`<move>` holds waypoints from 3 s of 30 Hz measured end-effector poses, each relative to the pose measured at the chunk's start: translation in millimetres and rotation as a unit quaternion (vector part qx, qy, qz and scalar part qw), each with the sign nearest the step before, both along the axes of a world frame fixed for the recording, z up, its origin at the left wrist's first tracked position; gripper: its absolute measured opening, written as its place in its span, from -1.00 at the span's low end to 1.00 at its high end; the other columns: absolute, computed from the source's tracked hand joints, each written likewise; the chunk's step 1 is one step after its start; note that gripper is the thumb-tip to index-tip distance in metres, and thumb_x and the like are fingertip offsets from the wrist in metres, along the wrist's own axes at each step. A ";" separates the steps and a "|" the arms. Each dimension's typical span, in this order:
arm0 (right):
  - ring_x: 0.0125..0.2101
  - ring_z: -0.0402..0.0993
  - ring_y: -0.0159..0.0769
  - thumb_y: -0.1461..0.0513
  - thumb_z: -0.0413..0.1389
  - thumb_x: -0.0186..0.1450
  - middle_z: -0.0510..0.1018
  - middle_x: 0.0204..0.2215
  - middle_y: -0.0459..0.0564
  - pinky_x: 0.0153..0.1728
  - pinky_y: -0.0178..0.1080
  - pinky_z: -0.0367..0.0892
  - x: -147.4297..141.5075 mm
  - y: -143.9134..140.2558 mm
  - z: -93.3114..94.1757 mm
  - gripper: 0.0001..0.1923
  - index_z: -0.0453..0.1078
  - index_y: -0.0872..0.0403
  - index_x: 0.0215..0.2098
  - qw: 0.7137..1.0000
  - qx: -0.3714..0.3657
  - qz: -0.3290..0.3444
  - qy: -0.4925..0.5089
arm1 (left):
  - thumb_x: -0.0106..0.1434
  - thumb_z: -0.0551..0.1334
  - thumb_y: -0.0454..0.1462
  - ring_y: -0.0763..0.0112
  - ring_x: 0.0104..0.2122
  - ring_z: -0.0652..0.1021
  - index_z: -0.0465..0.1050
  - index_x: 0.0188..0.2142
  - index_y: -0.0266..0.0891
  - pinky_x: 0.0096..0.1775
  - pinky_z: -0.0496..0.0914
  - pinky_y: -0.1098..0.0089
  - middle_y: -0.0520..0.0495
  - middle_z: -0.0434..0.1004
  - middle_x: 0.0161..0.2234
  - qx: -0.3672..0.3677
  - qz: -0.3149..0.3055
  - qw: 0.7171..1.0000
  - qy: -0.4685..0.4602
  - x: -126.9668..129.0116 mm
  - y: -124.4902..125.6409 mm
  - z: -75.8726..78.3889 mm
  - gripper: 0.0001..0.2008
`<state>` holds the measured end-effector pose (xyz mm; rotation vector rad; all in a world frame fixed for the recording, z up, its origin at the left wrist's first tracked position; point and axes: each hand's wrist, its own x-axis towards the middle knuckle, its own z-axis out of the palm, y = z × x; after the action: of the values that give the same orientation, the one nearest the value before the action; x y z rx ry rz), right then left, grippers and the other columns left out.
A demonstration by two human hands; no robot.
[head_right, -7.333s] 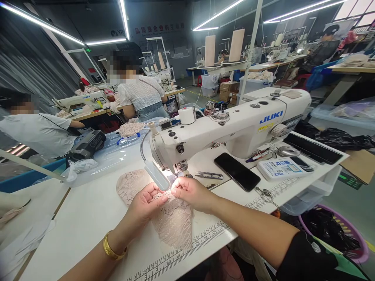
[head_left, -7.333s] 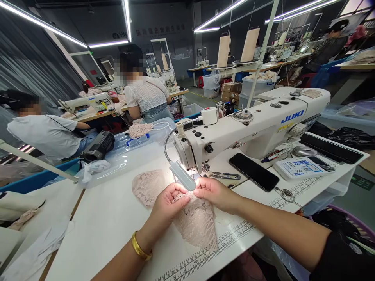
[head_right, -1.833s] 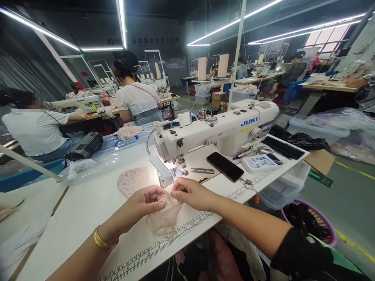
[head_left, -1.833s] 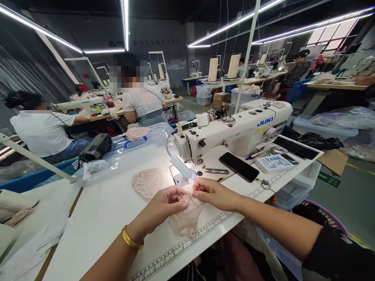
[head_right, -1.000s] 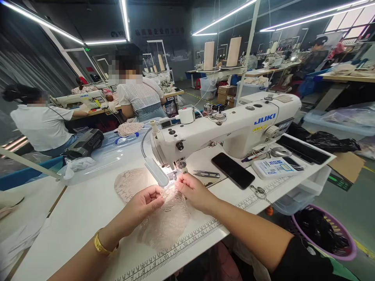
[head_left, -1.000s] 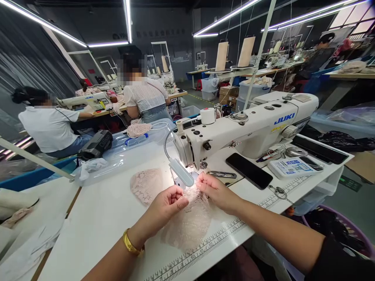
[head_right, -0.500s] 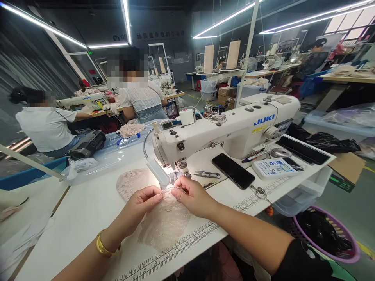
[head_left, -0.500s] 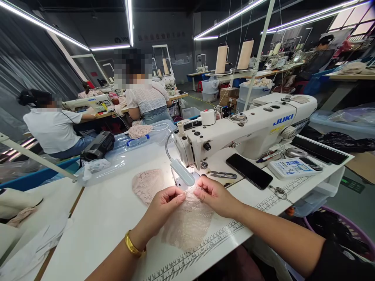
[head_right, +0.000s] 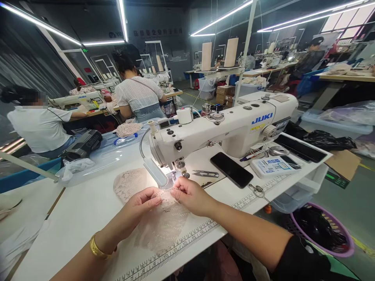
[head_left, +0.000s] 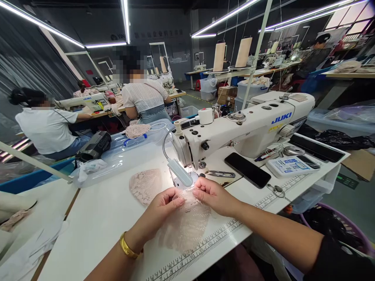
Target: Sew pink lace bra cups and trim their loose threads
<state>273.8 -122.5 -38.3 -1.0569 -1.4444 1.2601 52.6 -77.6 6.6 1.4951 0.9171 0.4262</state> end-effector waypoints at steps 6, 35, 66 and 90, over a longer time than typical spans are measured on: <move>-0.47 0.14 -0.38 -0.14 0.10 0.39 0.24 -0.49 -0.19 -0.43 -0.30 0.09 -2.9 0.2 1.8 -0.56 0.30 0.06 -0.31 1.000 0.004 -0.005 0.005 | 0.18 0.42 0.03 0.35 -0.32 0.47 0.52 -0.20 -0.20 -0.29 0.33 0.43 -0.01 0.52 -0.30 -0.069 0.012 0.996 -0.050 12.3 -6.9 -0.9 -0.61; -0.34 0.34 -0.32 0.18 0.03 0.47 0.41 -0.34 -0.10 -0.35 -0.27 0.26 0.8 -9.0 8.0 -0.85 0.35 0.02 -0.27 0.973 0.150 -0.135 -0.115 | 0.23 0.40 -0.08 0.35 -0.36 0.49 0.55 -0.30 -0.26 -0.29 0.37 0.40 -0.04 0.53 -0.37 -0.127 0.055 0.986 -0.099 8.2 -7.6 -7.1 -0.73; -0.28 0.33 -0.26 0.31 0.09 0.43 0.40 -0.30 -0.04 -0.23 -0.19 0.31 -7.3 -13.1 8.5 -0.87 0.44 -0.02 -0.13 0.909 0.360 -0.113 -0.179 | 0.16 0.41 -0.04 0.38 -0.36 0.42 0.58 -0.33 -0.25 -0.32 0.29 0.43 0.00 0.49 -0.39 -0.009 0.065 0.998 -0.016 16.2 -13.7 -4.0 -0.70; -0.13 0.26 -0.18 0.32 -0.06 0.45 0.28 -0.20 0.01 -0.12 -0.11 0.29 -6.7 -23.7 15.5 -0.90 0.23 0.00 -0.17 0.946 0.288 -0.009 -0.151 | 0.23 0.30 -0.11 0.43 -0.45 0.22 0.38 -0.50 -0.23 -0.40 0.11 0.41 0.08 0.25 -0.50 0.051 -0.018 0.996 0.067 15.2 -11.5 1.6 -0.71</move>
<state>267.1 -146.2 -22.8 -0.8720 -1.8768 0.6032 67.8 -89.1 8.1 1.6455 0.9840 0.3544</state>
